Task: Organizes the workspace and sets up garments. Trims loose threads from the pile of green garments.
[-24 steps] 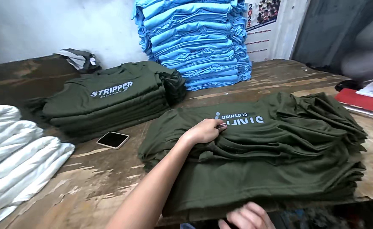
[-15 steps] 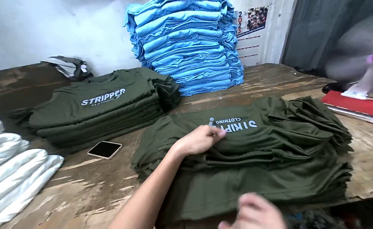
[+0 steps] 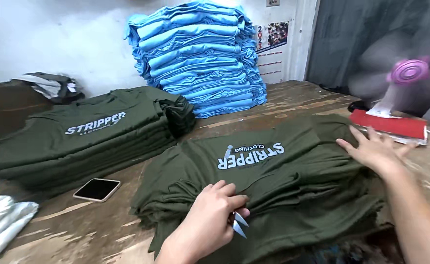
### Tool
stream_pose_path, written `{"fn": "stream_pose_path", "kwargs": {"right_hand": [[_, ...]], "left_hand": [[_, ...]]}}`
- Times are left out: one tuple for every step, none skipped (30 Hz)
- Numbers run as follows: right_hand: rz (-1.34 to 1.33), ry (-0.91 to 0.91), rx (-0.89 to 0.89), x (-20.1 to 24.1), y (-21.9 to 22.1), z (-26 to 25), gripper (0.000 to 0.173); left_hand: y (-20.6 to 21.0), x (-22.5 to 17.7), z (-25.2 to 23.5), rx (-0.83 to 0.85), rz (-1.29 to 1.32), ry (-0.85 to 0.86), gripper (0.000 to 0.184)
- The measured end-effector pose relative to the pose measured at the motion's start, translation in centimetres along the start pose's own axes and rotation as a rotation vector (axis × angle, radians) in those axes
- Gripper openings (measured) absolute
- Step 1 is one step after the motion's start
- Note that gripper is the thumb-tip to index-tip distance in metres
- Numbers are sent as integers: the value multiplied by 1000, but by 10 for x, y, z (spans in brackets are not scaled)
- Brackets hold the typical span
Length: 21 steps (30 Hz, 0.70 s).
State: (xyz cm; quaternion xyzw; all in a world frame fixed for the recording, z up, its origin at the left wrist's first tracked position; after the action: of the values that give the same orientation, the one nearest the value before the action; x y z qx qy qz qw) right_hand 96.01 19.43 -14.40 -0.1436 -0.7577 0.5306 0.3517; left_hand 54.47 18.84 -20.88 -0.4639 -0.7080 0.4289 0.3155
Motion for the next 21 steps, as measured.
{"fn": "stream_pose_path", "kwargs": {"right_hand": [[-98,96,56,-15,5,-3,67],[-229,161,55,-24,6,0,65],[-341,176,-32,-26,1,11,61],[-421,121,-171,-26,-4,26,53],[-494,9,-302,-22,-10,43,45],[-556,-155,-385,-15,-15,61,44],[-579,-357,-404,-7,-17,79,50],[-559,-557,-358,4,-15,95,63],[-512,-727,-266,14,-8,110,78],[-440,-862,-186,24,4,123,83],[-393,-971,-144,28,16,133,69],[-402,-1063,-139,26,25,139,38],[-472,-1137,-105,19,27,141,14],[-572,-1184,-16,10,23,142,11],[-664,-1203,120,0,14,141,11],[-719,-1197,273,-9,4,139,10],[-760,-1178,394,-17,-4,137,10],[-821,-1146,465,-22,-9,135,12],[-911,-1096,492,-24,-11,135,18],[-1025,-1023,474,-23,-11,136,23],[-1145,-924,396,-18,-10,138,24]], "left_hand": [[1,-3,1,-32,-46,54,26],[2,-5,2,-62,-59,111,23],[2,-5,4,-74,-52,162,19],[2,-6,5,-73,-26,206,19],[0,-6,7,-84,22,248,18],[-3,-7,6,-96,91,284,17],[-5,-8,4,-108,134,312,17],[-8,-9,0,-113,145,333,16],[-10,-11,-4,-112,135,349,16],[-10,-14,-9,-107,108,364,15],[-11,-17,-13,-95,69,379,14],[-12,-21,-17,-85,35,392,13],[-13,-25,-20,-71,12,401,12],[-14,-28,-22,-48,9,404,12],[-15,-31,-25,-23,7,401,11],[-14,-32,-26,-2,4,400,11],[-14,-33,-28,11,5,408,11],[-12,-34,-32,16,19,428,12],[-11,-34,-37,17,54,453,12],[-10,-35,-43,19,99,473,12],[-10,-37,-50,23,142,486,12]]}}
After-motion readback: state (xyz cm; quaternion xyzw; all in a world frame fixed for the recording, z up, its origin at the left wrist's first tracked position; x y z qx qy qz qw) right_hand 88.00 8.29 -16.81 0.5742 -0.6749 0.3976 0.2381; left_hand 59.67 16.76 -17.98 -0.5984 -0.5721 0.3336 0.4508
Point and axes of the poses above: each hand's wrist, its own z-axis away from the middle knuckle, its own y-axis out of the palm, x = y × z, the point moved 1 cm from there along -z, towards the middle knuckle, and after that the axes turned 14 degrees about y, right-handed, at the moved point
